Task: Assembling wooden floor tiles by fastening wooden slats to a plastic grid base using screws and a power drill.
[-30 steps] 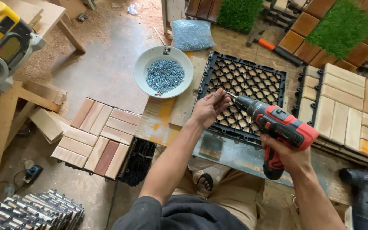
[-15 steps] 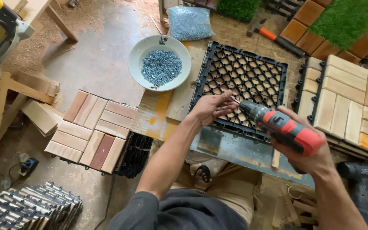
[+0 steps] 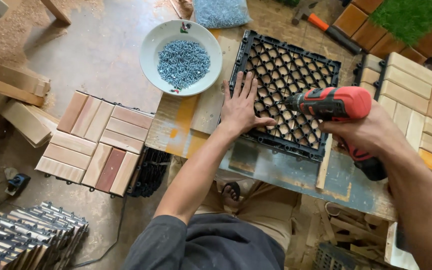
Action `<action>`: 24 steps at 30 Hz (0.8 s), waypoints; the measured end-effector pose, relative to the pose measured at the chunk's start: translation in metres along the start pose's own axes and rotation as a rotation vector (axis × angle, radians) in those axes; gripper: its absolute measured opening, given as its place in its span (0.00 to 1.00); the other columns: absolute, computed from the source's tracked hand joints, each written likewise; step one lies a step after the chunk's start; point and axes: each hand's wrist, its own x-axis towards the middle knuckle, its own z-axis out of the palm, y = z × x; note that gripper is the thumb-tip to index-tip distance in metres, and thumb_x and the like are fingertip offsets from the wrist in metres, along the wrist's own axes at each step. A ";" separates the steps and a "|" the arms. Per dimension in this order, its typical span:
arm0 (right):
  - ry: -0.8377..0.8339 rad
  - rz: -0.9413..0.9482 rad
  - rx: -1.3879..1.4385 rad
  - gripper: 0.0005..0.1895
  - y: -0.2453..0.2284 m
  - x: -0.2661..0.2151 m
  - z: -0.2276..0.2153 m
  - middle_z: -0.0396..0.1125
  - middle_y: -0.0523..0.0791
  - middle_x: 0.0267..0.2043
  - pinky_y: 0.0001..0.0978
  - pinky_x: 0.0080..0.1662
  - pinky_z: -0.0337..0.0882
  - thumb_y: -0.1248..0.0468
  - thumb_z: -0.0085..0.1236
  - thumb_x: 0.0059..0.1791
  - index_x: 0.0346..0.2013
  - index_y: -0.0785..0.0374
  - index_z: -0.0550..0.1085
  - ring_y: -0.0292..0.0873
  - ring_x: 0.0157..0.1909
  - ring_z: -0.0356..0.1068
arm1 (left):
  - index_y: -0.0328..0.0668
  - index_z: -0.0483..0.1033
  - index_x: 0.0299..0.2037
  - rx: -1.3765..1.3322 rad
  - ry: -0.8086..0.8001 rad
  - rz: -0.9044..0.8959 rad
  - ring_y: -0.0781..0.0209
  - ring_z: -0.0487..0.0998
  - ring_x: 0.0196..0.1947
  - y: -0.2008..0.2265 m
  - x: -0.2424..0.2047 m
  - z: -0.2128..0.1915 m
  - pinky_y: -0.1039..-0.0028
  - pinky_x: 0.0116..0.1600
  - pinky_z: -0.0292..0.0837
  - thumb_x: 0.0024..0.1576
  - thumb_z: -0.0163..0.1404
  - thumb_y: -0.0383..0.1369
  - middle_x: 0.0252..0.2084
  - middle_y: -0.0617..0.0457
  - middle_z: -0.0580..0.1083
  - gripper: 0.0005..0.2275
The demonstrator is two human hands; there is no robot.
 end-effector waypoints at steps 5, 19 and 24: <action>-0.088 0.000 -0.200 0.22 -0.020 0.016 -0.003 0.69 0.49 0.26 0.41 0.31 0.66 0.67 0.65 0.43 0.52 0.48 0.77 0.47 0.25 0.65 | 0.41 0.32 0.78 -0.027 0.067 0.020 0.45 0.15 0.76 -0.002 0.005 0.018 0.38 0.71 0.09 0.43 0.33 0.81 0.79 0.44 0.25 0.62; -0.233 -0.017 -0.506 0.36 -0.062 0.043 -0.013 0.77 0.43 0.46 0.41 0.48 0.70 0.68 0.62 0.40 0.61 0.36 0.73 0.47 0.43 0.74 | 0.44 0.75 0.61 -0.337 0.560 -0.413 0.44 0.66 0.56 -0.157 -0.007 -0.021 0.52 0.56 0.68 0.58 0.61 0.44 0.57 0.45 0.70 0.23; -0.329 -0.034 -0.687 0.34 -0.080 0.030 -0.009 0.77 0.48 0.37 0.39 0.41 0.75 0.64 0.54 0.51 0.70 0.28 0.63 0.44 0.33 0.73 | 0.56 0.85 0.41 -0.376 0.491 -0.542 0.44 0.68 0.53 -0.179 0.009 -0.011 0.50 0.57 0.62 0.54 0.63 0.43 0.50 0.51 0.74 0.09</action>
